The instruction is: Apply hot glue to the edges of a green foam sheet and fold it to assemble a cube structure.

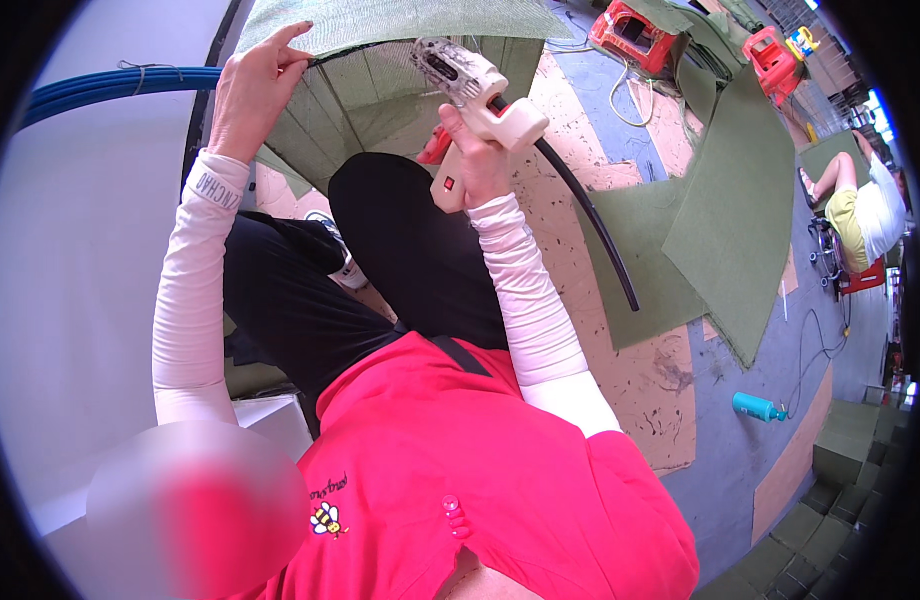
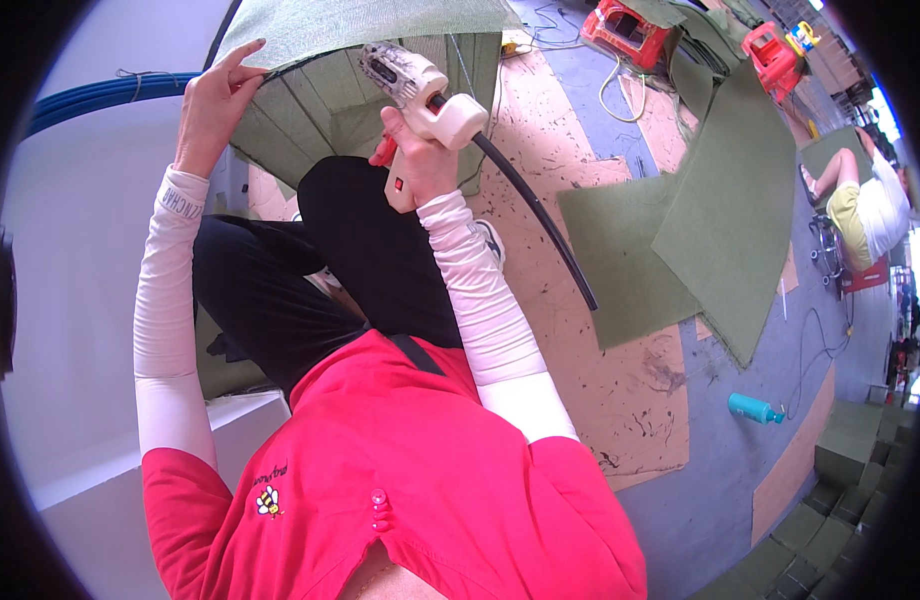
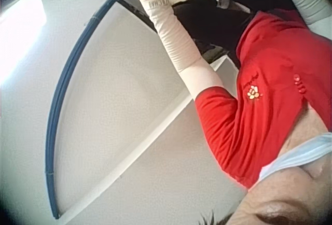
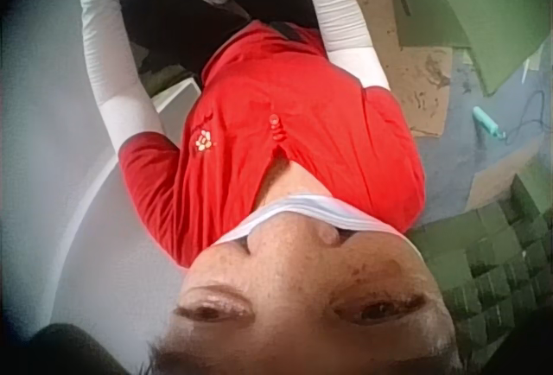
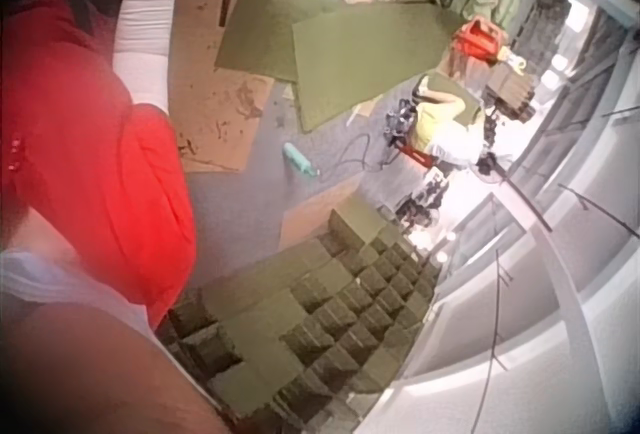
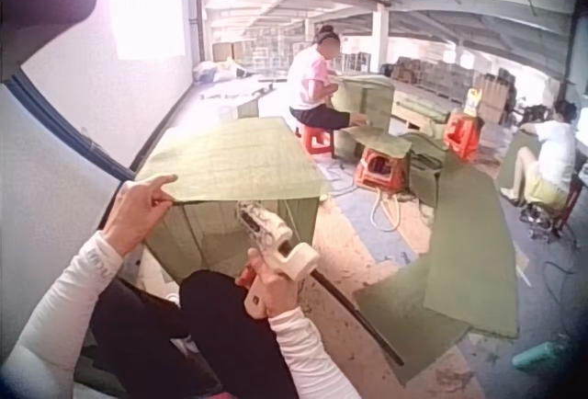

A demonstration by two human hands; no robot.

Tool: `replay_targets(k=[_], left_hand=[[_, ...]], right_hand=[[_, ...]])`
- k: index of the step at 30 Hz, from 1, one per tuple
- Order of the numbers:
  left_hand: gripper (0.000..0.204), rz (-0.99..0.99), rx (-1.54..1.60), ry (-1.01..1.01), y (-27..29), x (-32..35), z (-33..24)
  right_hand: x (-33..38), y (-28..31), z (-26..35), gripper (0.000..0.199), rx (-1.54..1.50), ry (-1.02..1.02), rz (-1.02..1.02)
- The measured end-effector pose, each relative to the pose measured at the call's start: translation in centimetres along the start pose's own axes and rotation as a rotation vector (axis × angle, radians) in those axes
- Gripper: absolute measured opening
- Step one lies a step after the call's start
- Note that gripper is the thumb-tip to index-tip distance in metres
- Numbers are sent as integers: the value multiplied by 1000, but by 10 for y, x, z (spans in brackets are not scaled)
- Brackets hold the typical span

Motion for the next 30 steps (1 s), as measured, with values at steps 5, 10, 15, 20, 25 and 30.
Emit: replay_targets(k=[5,10,15,20,25,30], left_hand=[[41,16,6,38,0,0,0],[41,24,0,29,-1,-1,1],[41,44,76,80,-4,-5,5],[41,6,36,2,0,-5,5],[41,35,71,99,8,-9,-26],[43,30,159,90,7,-7,-18]], right_hand=[[2,-11,-7,24,-14,-22,28],[2,-2,-3,24,1,13,11],[-1,5,-2,25,18,33,-2],[-3,10,-9,25,35,10,-12],[-2,0,-5,26,32,21,41],[-4,3,-4,24,-21,40,-19]])
Point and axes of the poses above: each hand's wrist, its own x-axis away from the middle knuckle, its own y-axis out of the back of the hand, z = x × y, the point moved 10 cm from there along -x, towards the middle knuckle, and after that the axes turned 7 degrees about x, right-handed, at the moved point
